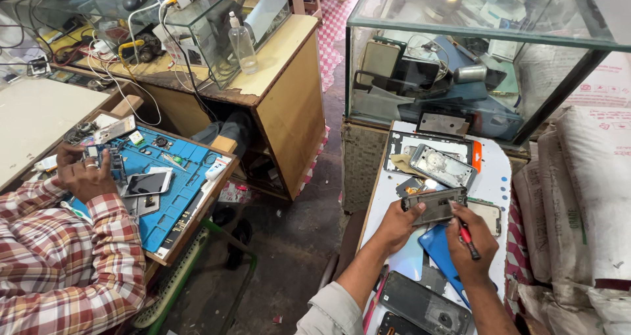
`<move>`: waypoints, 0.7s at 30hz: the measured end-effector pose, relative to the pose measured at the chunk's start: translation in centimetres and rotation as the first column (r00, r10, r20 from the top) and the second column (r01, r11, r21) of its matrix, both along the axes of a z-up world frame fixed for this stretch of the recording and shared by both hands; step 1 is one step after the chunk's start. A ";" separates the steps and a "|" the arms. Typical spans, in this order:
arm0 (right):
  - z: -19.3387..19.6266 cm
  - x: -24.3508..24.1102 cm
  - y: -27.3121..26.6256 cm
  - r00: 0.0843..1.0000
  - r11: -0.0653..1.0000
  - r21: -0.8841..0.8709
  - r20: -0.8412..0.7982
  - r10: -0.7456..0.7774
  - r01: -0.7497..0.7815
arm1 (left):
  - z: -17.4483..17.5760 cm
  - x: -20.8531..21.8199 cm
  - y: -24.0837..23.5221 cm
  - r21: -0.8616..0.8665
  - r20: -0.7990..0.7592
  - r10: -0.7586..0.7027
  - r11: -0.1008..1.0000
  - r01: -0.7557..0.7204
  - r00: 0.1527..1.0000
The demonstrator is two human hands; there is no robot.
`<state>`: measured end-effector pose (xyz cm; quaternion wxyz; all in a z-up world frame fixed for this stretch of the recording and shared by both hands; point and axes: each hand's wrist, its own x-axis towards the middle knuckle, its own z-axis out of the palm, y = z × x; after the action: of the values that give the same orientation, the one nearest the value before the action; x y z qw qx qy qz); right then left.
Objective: The person uses a red-handled screwdriver to work on the internal components of a disassembled mobile phone. They repeatedly pry and adjust parts within the phone's chassis while holding it in their left hand. Another person sits nearby working on a separate circuit board.
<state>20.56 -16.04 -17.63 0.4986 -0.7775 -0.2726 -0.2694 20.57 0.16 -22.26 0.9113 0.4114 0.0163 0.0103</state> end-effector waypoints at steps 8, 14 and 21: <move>0.1 0.1 0.1 0.999 1.000 -0.010 0.034 -0.014 0.014 | -0.4 0.3 0.0 0.010 -0.022 0.019 1.000 -0.019 1.000; 0.0 -0.1 -0.1 0.998 0.999 -0.039 0.054 0.028 -0.026 | -0.2 0.0 0.1 0.015 -0.019 0.019 1.000 -0.019 1.000; 0.4 0.1 0.0 0.997 0.997 -0.049 0.054 0.062 -0.059 | -0.3 0.1 -0.1 0.024 0.002 0.033 0.999 -0.033 0.999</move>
<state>20.70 -16.08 -17.28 0.4805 -0.7726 -0.3161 -0.2690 20.69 0.09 -22.55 0.9060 0.4218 0.0221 0.0260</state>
